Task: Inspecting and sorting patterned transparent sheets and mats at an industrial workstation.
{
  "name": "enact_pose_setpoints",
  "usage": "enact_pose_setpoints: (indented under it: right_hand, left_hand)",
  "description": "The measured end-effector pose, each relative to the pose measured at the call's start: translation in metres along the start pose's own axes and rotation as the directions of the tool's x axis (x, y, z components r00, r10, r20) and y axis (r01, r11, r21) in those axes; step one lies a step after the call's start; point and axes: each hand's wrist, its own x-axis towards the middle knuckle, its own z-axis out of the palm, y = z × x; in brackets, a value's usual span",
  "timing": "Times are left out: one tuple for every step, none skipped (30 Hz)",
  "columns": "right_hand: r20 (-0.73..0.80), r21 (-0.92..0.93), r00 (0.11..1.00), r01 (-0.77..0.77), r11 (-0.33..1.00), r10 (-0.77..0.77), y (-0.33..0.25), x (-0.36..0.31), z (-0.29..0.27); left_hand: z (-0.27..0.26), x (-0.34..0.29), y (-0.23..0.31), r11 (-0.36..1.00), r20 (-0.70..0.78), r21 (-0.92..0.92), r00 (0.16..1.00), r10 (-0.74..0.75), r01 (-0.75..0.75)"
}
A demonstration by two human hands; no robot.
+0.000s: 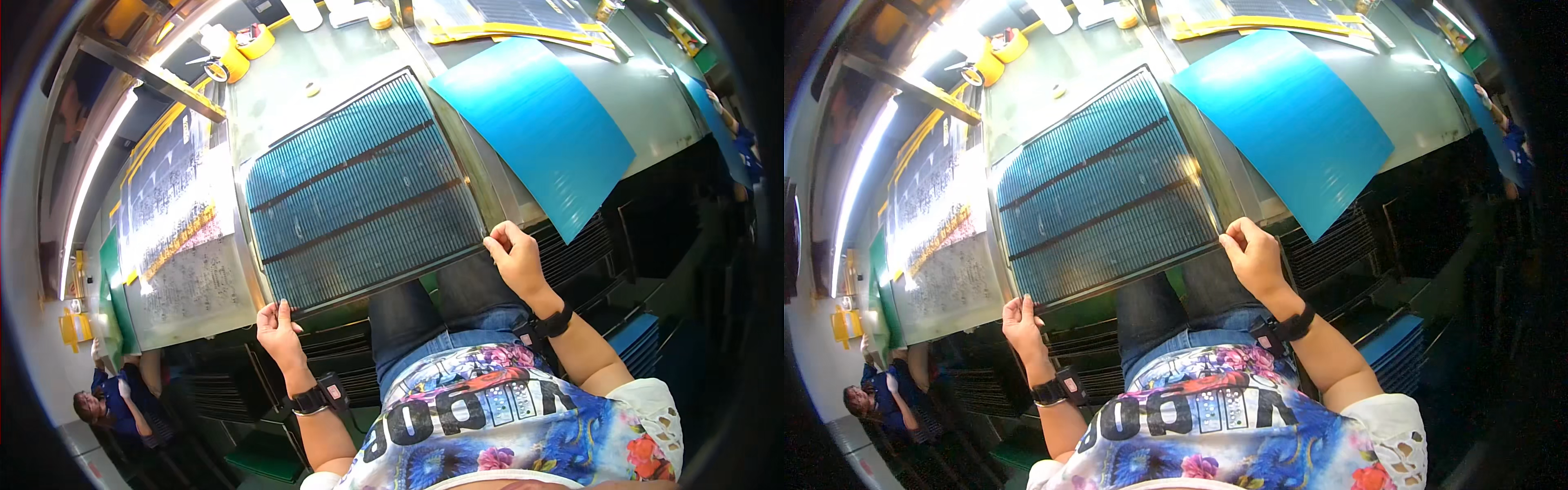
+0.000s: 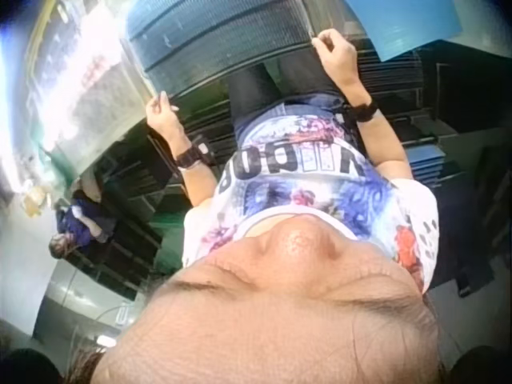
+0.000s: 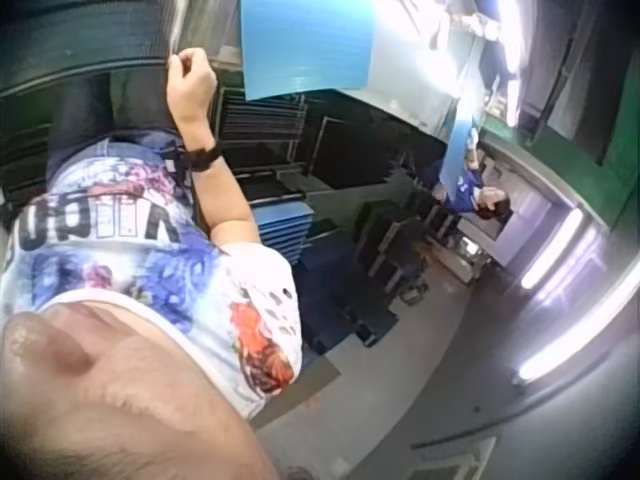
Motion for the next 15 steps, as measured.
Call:
enact_pose_setpoints:
  right_hand:
    - [0.001,0.006,1.000,-0.001,1.000,0.001,0.003,0.000,0.001]
    - [0.003,0.012,1.000,-0.003,1.000,0.003,0.005,-0.001,0.002]
    - [0.005,0.011,1.000,-0.005,1.000,0.005,0.005,-0.001,0.002]
    - [0.006,0.022,1.000,-0.002,1.000,0.002,0.005,0.000,0.002]
    - [0.007,0.032,1.000,0.002,0.999,-0.002,0.006,0.001,0.002]
    - [0.008,0.032,1.000,0.001,0.999,-0.001,0.007,0.001,0.002]
    - [0.005,0.021,1.000,0.010,1.000,-0.011,0.008,0.002,0.002]
    - [0.002,0.010,1.000,0.020,1.000,-0.020,0.009,0.002,0.002]
    - [0.003,0.010,1.000,0.020,1.000,-0.020,0.008,0.002,0.003]
    - [0.002,0.029,1.000,0.020,0.999,-0.020,0.007,0.002,0.004]
    - [0.006,0.048,1.000,0.023,0.999,-0.023,0.007,0.002,0.006]
    - [0.015,0.053,1.000,0.024,0.998,-0.025,0.006,0.002,0.008]
    - [0.023,0.117,0.999,-0.029,0.993,0.026,0.006,0.001,0.010]
    - [0.041,0.183,0.996,-0.080,0.980,0.074,0.005,0.001,0.012]
    - [0.065,0.173,0.994,-0.099,0.980,0.089,-0.001,0.001,0.013]
  left_hand:
    - [0.000,0.000,-0.001,1.000,0.000,-0.017,1.000,0.001,-0.001]
    - [-0.001,-0.001,-0.002,1.000,0.000,-0.016,1.000,-0.002,0.002]
    - [-0.003,0.000,-0.003,1.000,0.011,-0.018,1.000,-0.006,0.007]
    - [-0.004,0.000,-0.004,1.000,0.022,-0.021,1.000,-0.011,0.011]
    - [-0.004,-0.001,-0.004,1.000,0.022,-0.020,1.000,-0.012,0.013]
    - [-0.003,-0.001,-0.004,1.000,0.017,-0.009,0.999,-0.030,0.030]
    - [-0.003,-0.001,-0.003,0.999,0.013,0.003,0.999,-0.047,0.047]
    - [-0.004,-0.001,-0.003,0.999,0.013,0.003,0.999,-0.048,0.048]
    - [-0.005,-0.002,-0.001,0.998,0.034,0.020,0.998,-0.053,0.052]
    - [-0.007,-0.003,0.000,0.998,0.053,0.038,0.997,-0.057,0.055]
    - [-0.009,-0.003,-0.001,0.998,0.047,0.040,0.997,-0.057,0.055]
    - [-0.011,-0.004,-0.001,0.998,0.040,0.005,0.997,-0.070,0.069]
    - [-0.013,-0.005,-0.001,0.996,0.031,-0.029,0.996,-0.082,0.082]
    - [-0.013,-0.004,-0.004,0.996,-0.023,-0.022,0.996,-0.087,0.086]
    - [-0.013,-0.004,-0.005,0.998,-0.046,-0.022,0.997,-0.066,0.065]
